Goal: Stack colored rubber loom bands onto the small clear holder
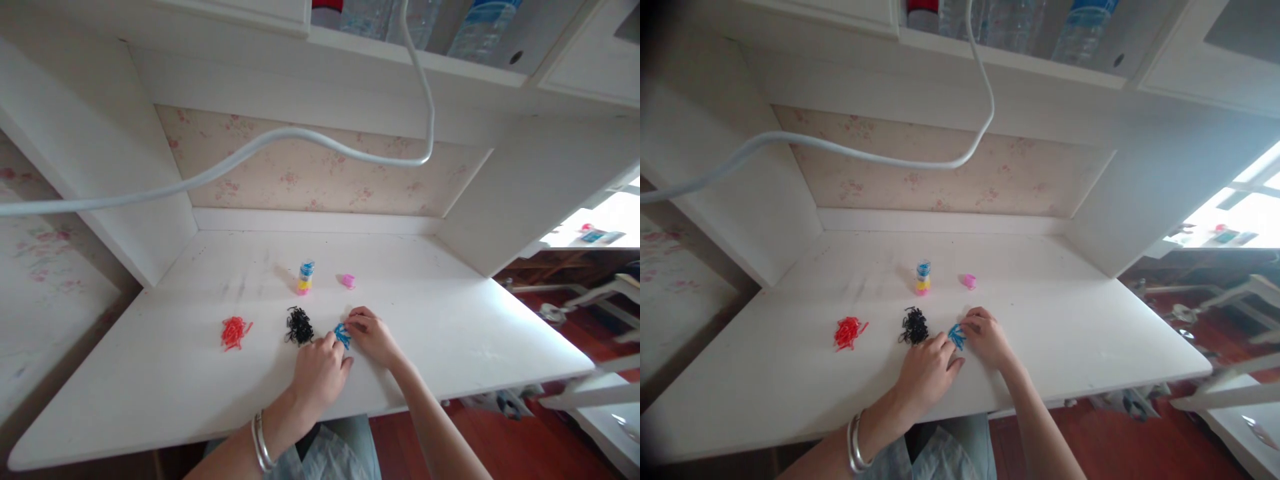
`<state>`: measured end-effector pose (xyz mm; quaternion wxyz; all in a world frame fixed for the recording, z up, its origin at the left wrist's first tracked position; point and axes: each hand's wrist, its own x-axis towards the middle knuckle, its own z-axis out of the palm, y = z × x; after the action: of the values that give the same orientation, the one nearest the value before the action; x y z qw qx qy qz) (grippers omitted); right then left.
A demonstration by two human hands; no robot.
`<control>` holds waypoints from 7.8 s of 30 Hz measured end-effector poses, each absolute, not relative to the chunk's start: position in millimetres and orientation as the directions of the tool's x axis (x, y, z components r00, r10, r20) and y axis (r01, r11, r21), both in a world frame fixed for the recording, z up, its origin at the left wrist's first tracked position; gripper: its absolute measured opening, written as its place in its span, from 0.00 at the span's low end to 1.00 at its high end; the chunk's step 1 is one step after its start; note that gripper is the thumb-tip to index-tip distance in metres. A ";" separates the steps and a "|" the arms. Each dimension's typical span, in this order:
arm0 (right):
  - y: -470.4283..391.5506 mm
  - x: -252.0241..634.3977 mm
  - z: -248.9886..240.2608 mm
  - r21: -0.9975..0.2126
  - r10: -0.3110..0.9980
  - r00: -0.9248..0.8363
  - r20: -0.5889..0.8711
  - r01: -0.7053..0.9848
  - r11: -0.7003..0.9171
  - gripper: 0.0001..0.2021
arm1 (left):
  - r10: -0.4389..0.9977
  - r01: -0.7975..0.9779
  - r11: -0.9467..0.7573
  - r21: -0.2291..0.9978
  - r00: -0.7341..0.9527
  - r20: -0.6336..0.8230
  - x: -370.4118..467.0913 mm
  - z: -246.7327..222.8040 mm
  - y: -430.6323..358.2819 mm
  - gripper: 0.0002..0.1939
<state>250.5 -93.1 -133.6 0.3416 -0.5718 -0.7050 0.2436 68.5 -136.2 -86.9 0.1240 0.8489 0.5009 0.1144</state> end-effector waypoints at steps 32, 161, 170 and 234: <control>-95.3 255.0 -140.8 -0.678 0.945 -0.090 0.314 0.676 0.290 0.11 | 0.860 0.859 -0.510 0.041 0.510 0.016 75.9 -85.1 -116.2 0.13; -100.6 253.6 -135.2 -0.730 0.921 0.088 0.380 0.640 0.240 0.16 | 0.826 0.779 -0.536 0.326 0.405 0.392 40.1 -55.4 -51.4 0.10; -101.7 254.0 -133.8 -0.736 0.924 0.095 0.371 0.637 0.230 0.16 | 0.814 0.789 -0.463 0.404 0.197 0.547 10.7 -25.9 -4.0 0.10; 20.1 177.3 -11.9 -0.216 0.865 -0.460 0.202 0.840 0.497 0.21 | 0.956 0.628 -0.291 0.722 0.168 0.240 -61.9 -114.5 -135.5 0.14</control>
<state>177.3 20.1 -11.9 0.1432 -0.4995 -0.8533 0.0427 -61.9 -135.5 -114.5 0.2382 0.7260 0.5456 0.3443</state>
